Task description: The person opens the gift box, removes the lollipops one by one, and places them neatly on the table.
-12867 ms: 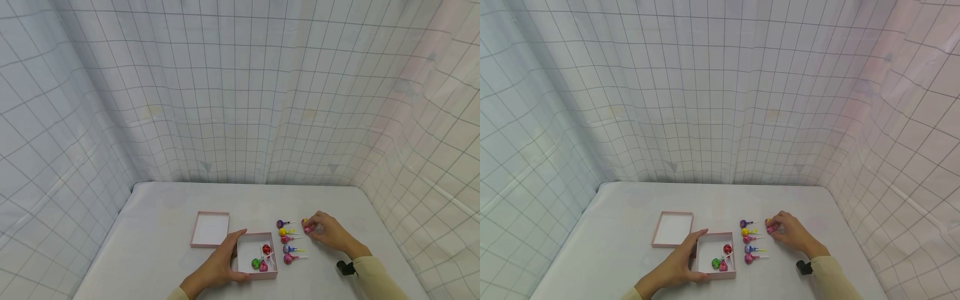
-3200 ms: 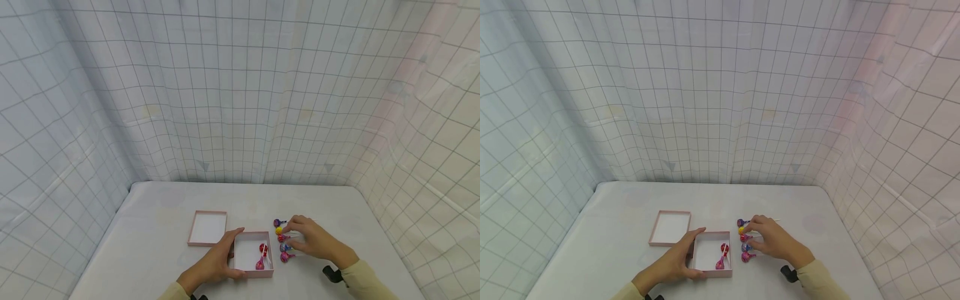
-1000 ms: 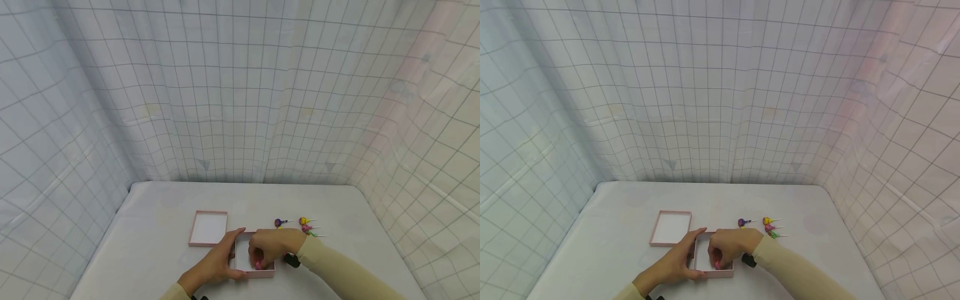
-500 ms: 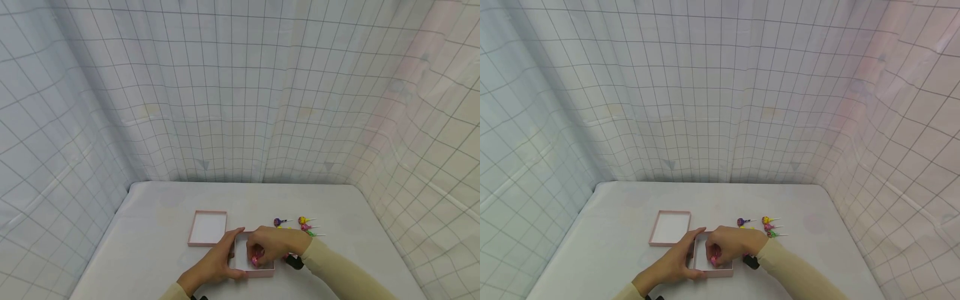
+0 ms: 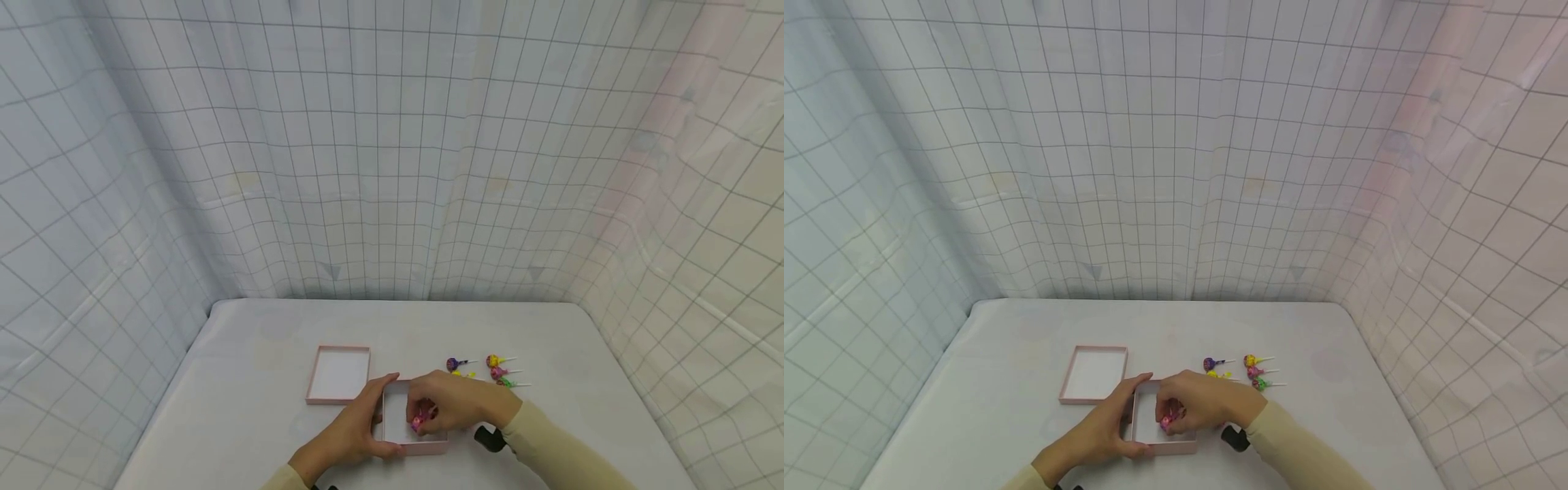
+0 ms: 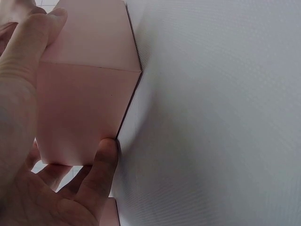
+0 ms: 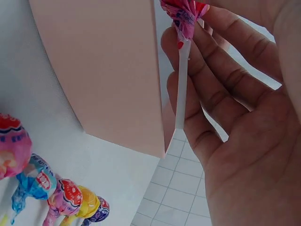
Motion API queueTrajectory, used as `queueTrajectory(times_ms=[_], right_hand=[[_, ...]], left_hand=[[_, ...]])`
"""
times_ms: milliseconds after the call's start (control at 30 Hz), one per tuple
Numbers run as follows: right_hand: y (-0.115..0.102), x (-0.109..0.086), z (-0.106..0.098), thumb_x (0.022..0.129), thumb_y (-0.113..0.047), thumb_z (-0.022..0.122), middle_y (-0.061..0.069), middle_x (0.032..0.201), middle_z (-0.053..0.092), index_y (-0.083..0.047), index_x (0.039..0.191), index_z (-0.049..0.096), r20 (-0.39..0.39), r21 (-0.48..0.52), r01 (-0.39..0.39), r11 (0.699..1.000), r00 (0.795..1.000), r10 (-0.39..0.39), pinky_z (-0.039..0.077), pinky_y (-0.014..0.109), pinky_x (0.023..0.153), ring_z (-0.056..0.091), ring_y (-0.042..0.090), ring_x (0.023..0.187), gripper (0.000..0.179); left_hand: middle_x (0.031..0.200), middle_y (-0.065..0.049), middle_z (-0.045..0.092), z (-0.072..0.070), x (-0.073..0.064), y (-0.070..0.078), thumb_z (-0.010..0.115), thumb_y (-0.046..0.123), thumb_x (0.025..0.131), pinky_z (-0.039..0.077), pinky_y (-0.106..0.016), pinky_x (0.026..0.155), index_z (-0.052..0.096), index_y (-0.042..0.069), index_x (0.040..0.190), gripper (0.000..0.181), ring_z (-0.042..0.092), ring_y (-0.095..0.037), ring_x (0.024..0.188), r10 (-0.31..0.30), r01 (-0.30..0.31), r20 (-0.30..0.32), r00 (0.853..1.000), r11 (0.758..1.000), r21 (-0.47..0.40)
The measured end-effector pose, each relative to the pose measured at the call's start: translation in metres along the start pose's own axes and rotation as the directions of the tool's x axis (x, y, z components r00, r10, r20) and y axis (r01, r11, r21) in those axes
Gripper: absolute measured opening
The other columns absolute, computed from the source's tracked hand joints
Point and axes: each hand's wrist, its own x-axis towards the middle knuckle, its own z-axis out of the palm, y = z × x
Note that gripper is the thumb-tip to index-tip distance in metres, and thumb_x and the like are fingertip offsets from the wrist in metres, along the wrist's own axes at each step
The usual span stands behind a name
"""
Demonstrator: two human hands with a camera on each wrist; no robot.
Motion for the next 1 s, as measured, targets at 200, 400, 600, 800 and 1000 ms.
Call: queueTrajectory(times_ms=[200, 400, 600, 800, 1000], right_hand=[[0.001, -0.012, 0.002, 0.104, -0.017, 0.091, -0.014, 0.105, 0.071, -0.024, 0.109, 0.08, -0.051, 0.019, -0.045, 0.999, 0.998, 0.046, 0.06, 0.016, 0.086, 0.065, -0.001, 0.095, 0.015], [0.001, -0.024, 0.002, 0.104, -0.02, 0.09, -0.016, 0.104, 0.068, -0.028, 0.11, 0.078, -0.093, 0.03, -0.09, 0.996, 0.991, 0.092, 0.058, 0.018, 0.087, 0.063, -0.001, 0.096, 0.016], [0.004, -0.034, 0.002, 0.105, -0.017, 0.088, -0.012, 0.105, 0.071, -0.025, 0.112, 0.079, -0.146, 0.033, -0.062, 0.998, 0.987, 0.066, 0.06, 0.018, 0.087, 0.063, -0.004, 0.096, 0.014], [0.006, -0.044, 0.002, 0.107, -0.023, 0.087, -0.013, 0.105, 0.071, -0.027, 0.113, 0.079, -0.177, 0.032, -0.076, 0.997, 0.981, 0.08, 0.061, 0.021, 0.085, 0.062, -0.003, 0.096, 0.011], [0.012, -0.057, 0.002, 0.106, -0.022, 0.088, -0.013, 0.108, 0.073, -0.025, 0.115, 0.08, -0.235, 0.041, -0.083, 0.996, 0.968, 0.091, 0.062, 0.022, 0.084, 0.064, 0.001, 0.095, 0.013]], left_hand=[[0.179, -0.011, 0.045, 0.003, -0.002, 0.003, 0.106, 0.04, 0.087, 0.063, -0.03, 0.115, 0.029, 0.016, 0.184, 0.126, 0.059, -0.026, 0.141, -0.02, 0.021, 0.006, 1.0, 0.999, -0.024], [0.177, -0.011, 0.046, 0.005, -0.003, 0.006, 0.106, 0.038, 0.086, 0.063, -0.029, 0.113, 0.03, 0.017, 0.184, 0.126, 0.06, -0.027, 0.139, -0.033, 0.033, 0.007, 0.999, 0.999, -0.031], [0.178, -0.012, 0.044, 0.007, -0.004, 0.008, 0.107, 0.038, 0.086, 0.064, -0.033, 0.114, 0.029, 0.017, 0.184, 0.127, 0.061, -0.028, 0.141, -0.034, 0.034, 0.004, 0.999, 0.999, -0.032], [0.179, -0.014, 0.045, 0.007, -0.006, 0.011, 0.107, 0.04, 0.085, 0.064, -0.031, 0.112, 0.03, 0.017, 0.184, 0.127, 0.062, -0.029, 0.139, -0.035, 0.035, -0.006, 0.999, 0.999, 0.0], [0.182, -0.014, 0.043, 0.007, -0.005, 0.01, 0.105, 0.047, 0.087, 0.064, -0.038, 0.116, 0.028, 0.018, 0.185, 0.127, 0.06, -0.029, 0.143, -0.062, 0.062, 0.003, 0.998, 0.998, 0.03]])
